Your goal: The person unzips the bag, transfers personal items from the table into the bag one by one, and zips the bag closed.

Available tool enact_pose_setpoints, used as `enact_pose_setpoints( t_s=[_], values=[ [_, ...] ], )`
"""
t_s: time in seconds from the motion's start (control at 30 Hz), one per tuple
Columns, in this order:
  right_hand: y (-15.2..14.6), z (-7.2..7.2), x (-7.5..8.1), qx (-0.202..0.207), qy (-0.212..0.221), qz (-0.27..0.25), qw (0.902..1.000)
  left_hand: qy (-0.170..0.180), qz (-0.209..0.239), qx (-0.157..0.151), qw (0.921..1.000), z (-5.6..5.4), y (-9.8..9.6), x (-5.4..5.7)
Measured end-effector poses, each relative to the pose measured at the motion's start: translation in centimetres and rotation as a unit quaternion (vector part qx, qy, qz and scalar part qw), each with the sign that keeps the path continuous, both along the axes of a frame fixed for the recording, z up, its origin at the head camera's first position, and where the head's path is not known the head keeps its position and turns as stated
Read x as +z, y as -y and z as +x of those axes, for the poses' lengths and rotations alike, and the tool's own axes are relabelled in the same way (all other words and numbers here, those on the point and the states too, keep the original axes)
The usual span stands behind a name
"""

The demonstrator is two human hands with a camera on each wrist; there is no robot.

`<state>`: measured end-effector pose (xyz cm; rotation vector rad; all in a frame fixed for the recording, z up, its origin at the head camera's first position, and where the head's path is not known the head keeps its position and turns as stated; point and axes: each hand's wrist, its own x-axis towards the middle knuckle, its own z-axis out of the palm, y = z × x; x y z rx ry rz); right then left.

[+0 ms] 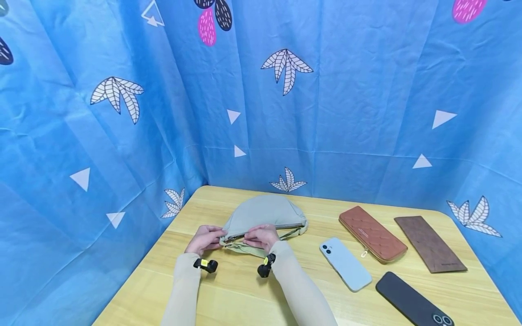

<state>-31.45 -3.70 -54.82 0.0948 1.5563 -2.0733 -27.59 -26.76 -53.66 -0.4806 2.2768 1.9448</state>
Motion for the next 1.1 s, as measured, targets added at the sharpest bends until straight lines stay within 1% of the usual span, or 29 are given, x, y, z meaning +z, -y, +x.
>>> enact_pose_setpoints(
  t_s=[0.33, 0.67, 1.0, 1.1],
  values=[
    [-0.30, 0.26, 0.34, -0.005, 0.004, -0.001, 1.0000, -0.002, -0.007, 0.009, 0.9999, 0.01, -0.06, -0.27],
    [-0.60, 0.24, 0.49, -0.004, -0.002, -0.002, 1.0000, -0.003, -0.012, 0.004, 0.9999, 0.10, 0.01, -0.21],
    [-0.65, 0.09, 0.37, -0.008, 0.012, -0.001, 0.9999, -0.001, -0.008, 0.003, 1.0000, 0.07, -0.04, -0.24],
    [-0.72, 0.15, 0.49, -0.008, 0.010, 0.004, 0.9999, 0.000, -0.006, 0.002, 1.0000, -0.01, -0.07, -0.22]
  ],
)
